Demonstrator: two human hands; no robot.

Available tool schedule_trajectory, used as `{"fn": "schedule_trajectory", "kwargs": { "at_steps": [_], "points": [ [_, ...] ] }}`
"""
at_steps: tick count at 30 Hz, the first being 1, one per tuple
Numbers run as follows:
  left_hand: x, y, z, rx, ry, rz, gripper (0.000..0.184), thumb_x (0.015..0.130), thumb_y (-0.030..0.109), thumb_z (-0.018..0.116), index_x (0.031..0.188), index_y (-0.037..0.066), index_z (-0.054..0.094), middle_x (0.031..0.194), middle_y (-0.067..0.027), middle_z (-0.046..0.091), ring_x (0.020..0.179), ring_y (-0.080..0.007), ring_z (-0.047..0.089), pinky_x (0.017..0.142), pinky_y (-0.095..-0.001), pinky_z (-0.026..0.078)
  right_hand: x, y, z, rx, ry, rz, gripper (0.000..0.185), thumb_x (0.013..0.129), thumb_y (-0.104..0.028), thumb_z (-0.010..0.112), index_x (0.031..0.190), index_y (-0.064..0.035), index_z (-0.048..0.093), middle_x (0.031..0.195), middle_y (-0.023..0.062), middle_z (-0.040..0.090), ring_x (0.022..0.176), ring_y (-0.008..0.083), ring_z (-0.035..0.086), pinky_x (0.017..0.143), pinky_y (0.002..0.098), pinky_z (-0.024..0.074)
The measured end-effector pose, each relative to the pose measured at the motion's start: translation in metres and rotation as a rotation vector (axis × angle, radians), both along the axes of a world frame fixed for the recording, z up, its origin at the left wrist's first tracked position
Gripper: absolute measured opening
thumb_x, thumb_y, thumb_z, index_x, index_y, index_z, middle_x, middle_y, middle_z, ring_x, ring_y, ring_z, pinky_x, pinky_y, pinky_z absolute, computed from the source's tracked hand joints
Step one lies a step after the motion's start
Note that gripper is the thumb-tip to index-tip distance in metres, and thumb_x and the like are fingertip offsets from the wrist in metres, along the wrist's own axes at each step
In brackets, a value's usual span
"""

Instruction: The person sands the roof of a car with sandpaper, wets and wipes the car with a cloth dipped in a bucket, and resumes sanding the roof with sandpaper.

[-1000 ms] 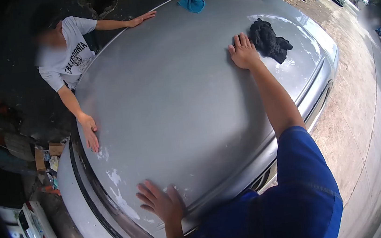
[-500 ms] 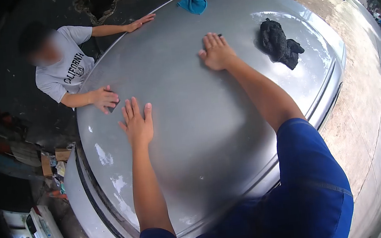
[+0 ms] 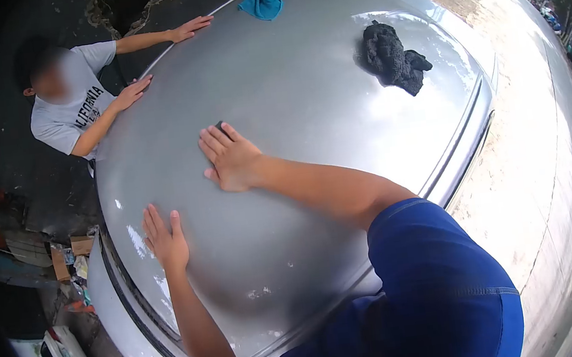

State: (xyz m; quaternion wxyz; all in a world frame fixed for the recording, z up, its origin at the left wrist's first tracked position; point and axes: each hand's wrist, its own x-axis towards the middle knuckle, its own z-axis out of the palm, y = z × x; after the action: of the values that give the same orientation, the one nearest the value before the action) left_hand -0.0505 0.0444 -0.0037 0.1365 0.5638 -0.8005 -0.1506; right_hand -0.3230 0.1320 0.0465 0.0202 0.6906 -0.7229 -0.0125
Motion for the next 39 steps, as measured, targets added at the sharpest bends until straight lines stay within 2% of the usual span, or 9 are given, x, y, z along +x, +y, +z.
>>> {"fn": "schedule_trajectory", "kwargs": {
  "at_steps": [3, 7, 11, 19, 21, 25, 29, 36, 39],
  "points": [
    [0.004, -0.004, -0.006, -0.034, -0.028, -0.016, 0.084, 0.107, 0.065, 0.042, 0.171, 0.015, 0.023, 0.179, -0.0096, 0.020, 0.166, -0.0310, 0.012, 0.132, -0.0547, 0.006, -0.044, 0.070, 0.018, -0.007, -0.095, -0.073, 0.072, 0.114, -0.048, 0.023, 0.169, -0.0018, 0.022, 0.177, 0.0161, 0.021, 0.165, 0.0300, 0.014, 0.134, 0.0497, 0.0071],
    [0.012, -0.002, -0.006, -0.023, -0.043, -0.008, 0.085, 0.107, 0.068, 0.040, 0.172, 0.016, 0.022, 0.179, -0.0090, 0.018, 0.166, -0.0308, 0.012, 0.132, -0.0552, 0.006, -0.238, 0.117, 0.037, -0.281, -0.169, -0.825, 0.071, 0.113, -0.048, 0.026, 0.168, -0.0027, 0.024, 0.176, 0.0168, 0.024, 0.165, 0.0318, 0.016, 0.134, 0.0514, 0.0076],
    [0.010, -0.002, -0.005, -0.023, -0.037, -0.011, 0.086, 0.107, 0.068, 0.040, 0.172, 0.015, 0.020, 0.179, -0.0091, 0.017, 0.166, -0.0314, 0.012, 0.132, -0.0554, 0.007, -0.062, 0.111, 0.009, -0.107, 0.056, -0.331, 0.076, 0.112, -0.051, 0.026, 0.166, 0.0033, 0.026, 0.174, 0.0236, 0.023, 0.163, 0.0375, 0.019, 0.134, 0.0492, 0.0126],
    [0.014, -0.014, -0.004, -0.041, -0.058, -0.003, 0.087, 0.107, 0.069, 0.039, 0.172, 0.014, 0.021, 0.179, -0.0085, 0.019, 0.165, -0.0305, 0.014, 0.132, -0.0556, 0.007, -0.187, 0.125, 0.032, -0.210, 0.029, -0.729, 0.075, 0.113, -0.049, 0.025, 0.167, 0.0021, 0.023, 0.176, 0.0206, 0.020, 0.164, 0.0342, 0.016, 0.134, 0.0482, 0.0100],
    [0.014, -0.013, -0.006, -0.019, -0.065, 0.007, 0.087, 0.106, 0.069, 0.040, 0.172, 0.014, 0.022, 0.179, -0.0085, 0.019, 0.165, -0.0300, 0.014, 0.132, -0.0553, 0.007, -0.039, 0.125, 0.014, -0.080, 0.030, -0.328, 0.075, 0.113, -0.050, 0.024, 0.167, 0.0029, 0.025, 0.176, 0.0197, 0.022, 0.164, 0.0342, 0.020, 0.134, 0.0484, 0.0124],
    [0.013, -0.013, -0.009, -0.031, -0.046, 0.005, 0.088, 0.106, 0.070, 0.040, 0.171, 0.015, 0.022, 0.179, -0.0083, 0.020, 0.166, -0.0294, 0.013, 0.132, -0.0544, 0.008, -0.057, 0.134, 0.023, -0.061, -0.005, -0.270, 0.072, 0.114, -0.048, 0.024, 0.168, -0.0001, 0.025, 0.176, 0.0174, 0.024, 0.165, 0.0317, 0.018, 0.134, 0.0480, 0.0113],
    [0.007, -0.011, -0.006, -0.037, -0.041, 0.025, 0.088, 0.105, 0.070, 0.041, 0.171, 0.015, 0.022, 0.179, -0.0080, 0.020, 0.166, -0.0290, 0.012, 0.132, -0.0551, 0.007, -0.229, 0.074, 0.035, -0.276, 0.007, -0.853, 0.075, 0.113, -0.049, 0.024, 0.166, 0.0038, 0.025, 0.175, 0.0217, 0.023, 0.165, 0.0345, 0.015, 0.134, 0.0468, 0.0093],
    [0.020, -0.016, -0.002, -0.013, -0.058, 0.031, 0.089, 0.105, 0.071, 0.041, 0.171, 0.015, 0.023, 0.179, -0.0082, 0.020, 0.166, -0.0294, 0.013, 0.131, -0.0603, 0.007, -0.014, 0.111, 0.028, -0.004, -0.033, -0.023, 0.073, 0.114, -0.048, 0.022, 0.168, 0.0015, 0.023, 0.176, 0.0182, 0.022, 0.164, 0.0333, 0.016, 0.134, 0.0470, 0.0114],
    [0.021, -0.013, 0.000, -0.024, -0.047, 0.029, 0.088, 0.105, 0.071, 0.041, 0.171, 0.015, 0.023, 0.179, -0.0084, 0.019, 0.166, -0.0298, 0.012, 0.131, -0.0599, 0.006, -0.183, 0.148, 0.034, -0.220, 0.024, -0.641, 0.071, 0.114, -0.047, 0.024, 0.166, 0.0011, 0.026, 0.175, 0.0203, 0.025, 0.164, 0.0354, 0.018, 0.133, 0.0502, 0.0123]
  ]
}}
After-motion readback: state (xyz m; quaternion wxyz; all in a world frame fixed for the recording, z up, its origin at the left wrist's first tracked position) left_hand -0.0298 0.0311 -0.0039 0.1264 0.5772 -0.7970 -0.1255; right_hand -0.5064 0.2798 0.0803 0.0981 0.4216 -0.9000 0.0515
